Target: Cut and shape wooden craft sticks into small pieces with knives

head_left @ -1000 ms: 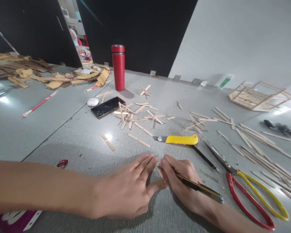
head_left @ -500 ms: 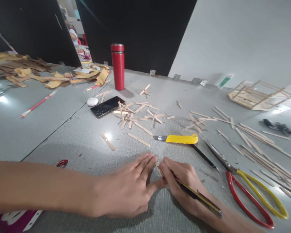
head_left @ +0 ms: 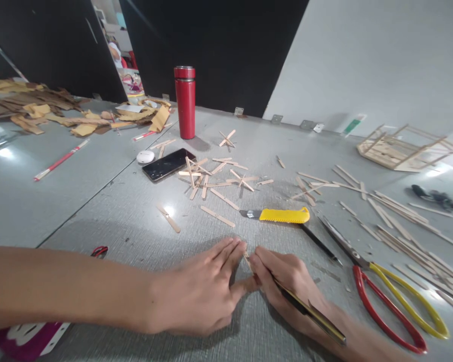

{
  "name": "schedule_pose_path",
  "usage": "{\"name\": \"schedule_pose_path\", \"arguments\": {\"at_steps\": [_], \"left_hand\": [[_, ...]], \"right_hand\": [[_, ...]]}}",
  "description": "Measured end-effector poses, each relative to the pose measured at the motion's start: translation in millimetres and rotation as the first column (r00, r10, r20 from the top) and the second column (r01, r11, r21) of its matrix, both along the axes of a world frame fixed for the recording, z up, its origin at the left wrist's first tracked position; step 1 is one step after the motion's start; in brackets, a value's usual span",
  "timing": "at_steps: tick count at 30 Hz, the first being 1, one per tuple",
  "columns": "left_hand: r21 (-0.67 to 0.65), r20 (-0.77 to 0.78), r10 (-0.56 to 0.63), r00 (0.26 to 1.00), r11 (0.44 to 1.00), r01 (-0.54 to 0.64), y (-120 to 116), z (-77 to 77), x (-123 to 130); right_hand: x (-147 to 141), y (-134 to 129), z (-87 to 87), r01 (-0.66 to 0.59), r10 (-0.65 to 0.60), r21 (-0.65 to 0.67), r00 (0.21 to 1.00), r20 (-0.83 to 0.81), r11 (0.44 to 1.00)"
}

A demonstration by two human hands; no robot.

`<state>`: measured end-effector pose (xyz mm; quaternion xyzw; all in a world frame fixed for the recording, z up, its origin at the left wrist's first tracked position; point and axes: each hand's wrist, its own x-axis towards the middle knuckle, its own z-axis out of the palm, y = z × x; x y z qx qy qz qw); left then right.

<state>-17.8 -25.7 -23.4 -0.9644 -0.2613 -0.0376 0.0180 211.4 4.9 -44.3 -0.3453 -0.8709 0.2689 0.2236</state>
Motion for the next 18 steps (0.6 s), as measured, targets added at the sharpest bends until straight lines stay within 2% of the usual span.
{"name": "schedule_pose_path", "arguments": {"at_steps": [4, 9, 18], "left_hand": [[-0.014, 0.012, -0.005, 1.0, 1.0, 0.005, 0.4, 0.2, -1.0], [0.031, -0.016, -0.012, 1.0, 0.999, 0.012, -0.4, 0.1, -0.2], [0.044, -0.011, -0.029, 1.0, 0.999, 0.029, 1.2, -4.4, -1.1]], "right_hand": [[-2.1, 1.0, 1.3, -0.003, 0.003, -0.007, 1.0, -0.011, 1.0], [-0.6, 1.9, -0.3, 0.017, -0.018, -0.055, 1.0, -0.022, 0.998], [-3.6, 8.6, 7.9, 0.189, -0.202, -0.242, 0.979, -0.029, 0.952]]}}
